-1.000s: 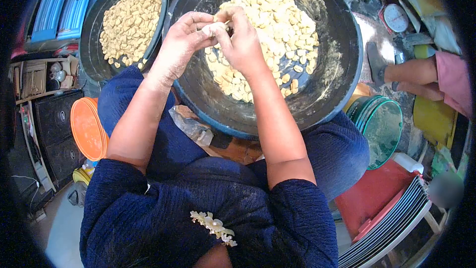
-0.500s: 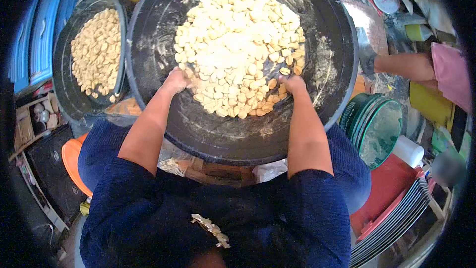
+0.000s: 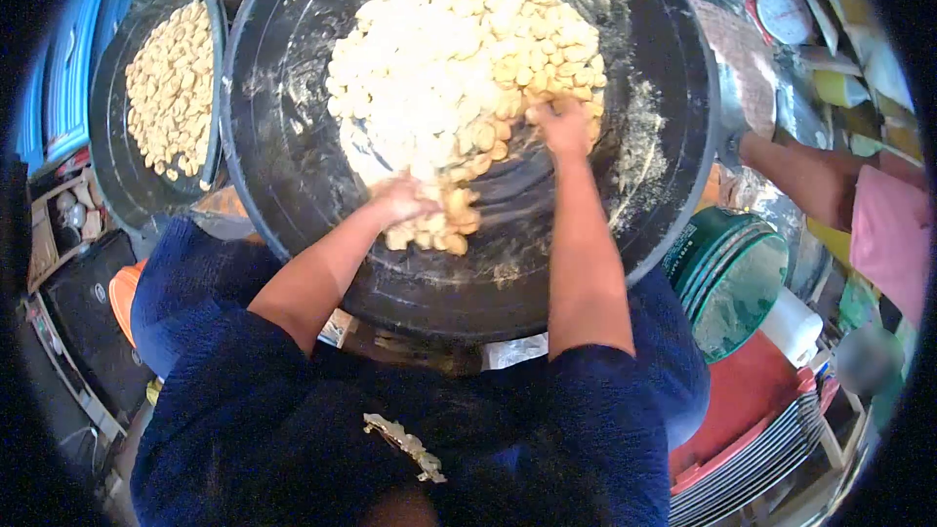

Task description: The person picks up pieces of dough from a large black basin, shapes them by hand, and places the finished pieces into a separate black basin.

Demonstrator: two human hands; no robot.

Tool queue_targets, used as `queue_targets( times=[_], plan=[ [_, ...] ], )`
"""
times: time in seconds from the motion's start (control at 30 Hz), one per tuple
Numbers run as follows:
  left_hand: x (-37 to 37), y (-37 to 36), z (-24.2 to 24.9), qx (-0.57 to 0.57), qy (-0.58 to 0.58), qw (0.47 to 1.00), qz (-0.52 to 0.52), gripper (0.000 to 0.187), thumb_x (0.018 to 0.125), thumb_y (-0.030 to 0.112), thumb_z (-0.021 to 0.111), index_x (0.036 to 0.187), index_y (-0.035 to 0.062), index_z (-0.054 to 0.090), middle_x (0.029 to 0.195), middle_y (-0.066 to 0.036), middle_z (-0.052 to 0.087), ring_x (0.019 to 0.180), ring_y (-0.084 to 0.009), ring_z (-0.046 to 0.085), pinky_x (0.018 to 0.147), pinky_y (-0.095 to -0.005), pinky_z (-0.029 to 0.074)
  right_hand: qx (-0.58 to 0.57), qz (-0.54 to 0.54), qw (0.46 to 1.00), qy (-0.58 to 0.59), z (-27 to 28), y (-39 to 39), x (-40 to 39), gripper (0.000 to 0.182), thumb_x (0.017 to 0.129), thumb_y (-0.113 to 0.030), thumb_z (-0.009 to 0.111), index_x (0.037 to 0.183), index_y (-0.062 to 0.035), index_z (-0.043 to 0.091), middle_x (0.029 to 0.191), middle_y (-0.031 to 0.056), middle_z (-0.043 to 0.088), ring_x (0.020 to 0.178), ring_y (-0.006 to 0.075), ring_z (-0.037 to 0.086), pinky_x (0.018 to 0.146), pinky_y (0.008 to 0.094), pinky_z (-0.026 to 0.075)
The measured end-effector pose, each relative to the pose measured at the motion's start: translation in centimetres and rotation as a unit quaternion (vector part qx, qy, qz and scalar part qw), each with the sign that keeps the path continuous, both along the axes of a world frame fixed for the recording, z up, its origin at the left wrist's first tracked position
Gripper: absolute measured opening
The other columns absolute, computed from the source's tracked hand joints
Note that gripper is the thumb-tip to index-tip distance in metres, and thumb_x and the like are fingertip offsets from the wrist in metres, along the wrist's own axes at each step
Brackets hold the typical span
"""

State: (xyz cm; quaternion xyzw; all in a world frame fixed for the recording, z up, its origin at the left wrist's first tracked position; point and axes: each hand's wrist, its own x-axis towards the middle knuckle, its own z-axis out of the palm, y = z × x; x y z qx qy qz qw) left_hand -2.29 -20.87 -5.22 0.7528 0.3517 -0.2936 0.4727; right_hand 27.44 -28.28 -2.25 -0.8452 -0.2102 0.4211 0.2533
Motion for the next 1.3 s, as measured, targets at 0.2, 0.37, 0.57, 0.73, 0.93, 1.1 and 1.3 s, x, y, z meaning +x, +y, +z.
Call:
queue_targets(
  times=[0.2,0.37,0.57,0.73,0.93,1.1,1.3],
  plan=[
    [1.8,4.0,7.9,-0.205,-0.026,0.936,0.287,0.044,0.081,0.036,0.057,0.104,-0.0013,0.06,0.099,-0.015,0.063,0.097,-0.0259,0.057,0.084,-0.0358,0.043,-0.169,0.014,0.961,-0.219,-6.0,0.0,-11.2,0.1,0.069,-0.068,0.053,0.141,-0.0096,0.015,0.145,0.0196,-0.008,0.133,0.0393,-0.004,0.104,0.0598,0.008],
    [-3.5,5.7,-3.3,-0.181,-0.08,0.819,0.538,0.041,0.081,0.031,0.054,0.108,-0.0001,0.057,0.097,-0.012,0.063,0.089,-0.0221,0.059,0.079,-0.0335,0.045,-0.019,0.38,0.924,0.026,1.0,-1.0,-23.1,0.088,0.069,-0.063,0.057,0.13,-0.0029,0.038,0.14,0.0272,0.015,0.13,0.0412,0.012,0.103,0.052,0.016],
    [-1.0,-1.6,3.0,0.04,-0.012,0.972,0.231,0.038,0.08,0.028,0.057,0.109,0.0027,0.056,0.099,-0.005,0.061,0.086,-0.0163,0.057,0.074,-0.0283,0.045,-0.168,0.134,0.975,-0.054,-0.5,-7.5,-6.1,0.047,0.079,-0.045,0.058,0.097,-0.0028,0.064,0.088,0.011,0.066,0.077,0.018,0.062,0.071,0.03,0.047],
    [-3.2,6.2,-0.6,-0.225,-0.097,0.892,0.379,0.041,0.08,0.033,0.058,0.11,0.0044,0.056,0.101,-0.005,0.06,0.087,-0.0166,0.056,0.072,-0.0302,0.047,-0.157,0.177,0.968,0.082,-12.2,-5.2,-18.6,0.065,0.078,-0.053,0.056,0.123,-0.007,0.049,0.111,0.0114,0.058,0.094,0.0222,0.056,0.075,0.0374,0.047],
    [-1.7,4.7,2.9,-0.338,-0.006,0.923,0.185,0.036,0.085,0.039,0.052,0.101,0.0064,0.059,0.088,-0.006,0.06,0.079,-0.0157,0.058,0.06,-0.0334,0.051,-0.139,0.097,0.89,0.423,1.4,-3.1,-13.0,0.062,0.08,-0.056,0.05,0.12,-0.0084,0.05,0.116,0.0127,0.055,0.107,0.0236,0.05,0.08,0.0419,0.045],
    [-2.1,4.6,-1.5,-0.389,-0.019,0.864,0.32,0.036,0.083,0.038,0.057,0.103,0.0075,0.058,0.093,-0.005,0.062,0.083,-0.0157,0.058,0.065,-0.0333,0.05,-0.065,0.011,0.924,0.377,-8.5,-4.9,-18.1,0.061,0.078,-0.053,0.055,0.123,-0.0121,0.049,0.116,0.0112,0.055,0.1,0.0228,0.054,0.078,0.0417,0.046],
    [-1.4,6.0,5.3,-0.333,0.063,0.923,0.182,0.04,0.085,0.036,0.055,0.113,0.0061,0.057,0.103,-0.004,0.061,0.086,-0.0134,0.059,0.075,-0.0277,0.049,-0.125,0.082,0.878,0.456,-0.6,-2.0,-14.3,0.066,0.075,-0.058,0.056,0.12,-0.0096,0.051,0.12,0.0147,0.051,0.107,0.026,0.05,0.086,0.0444,0.042]
  ],
)
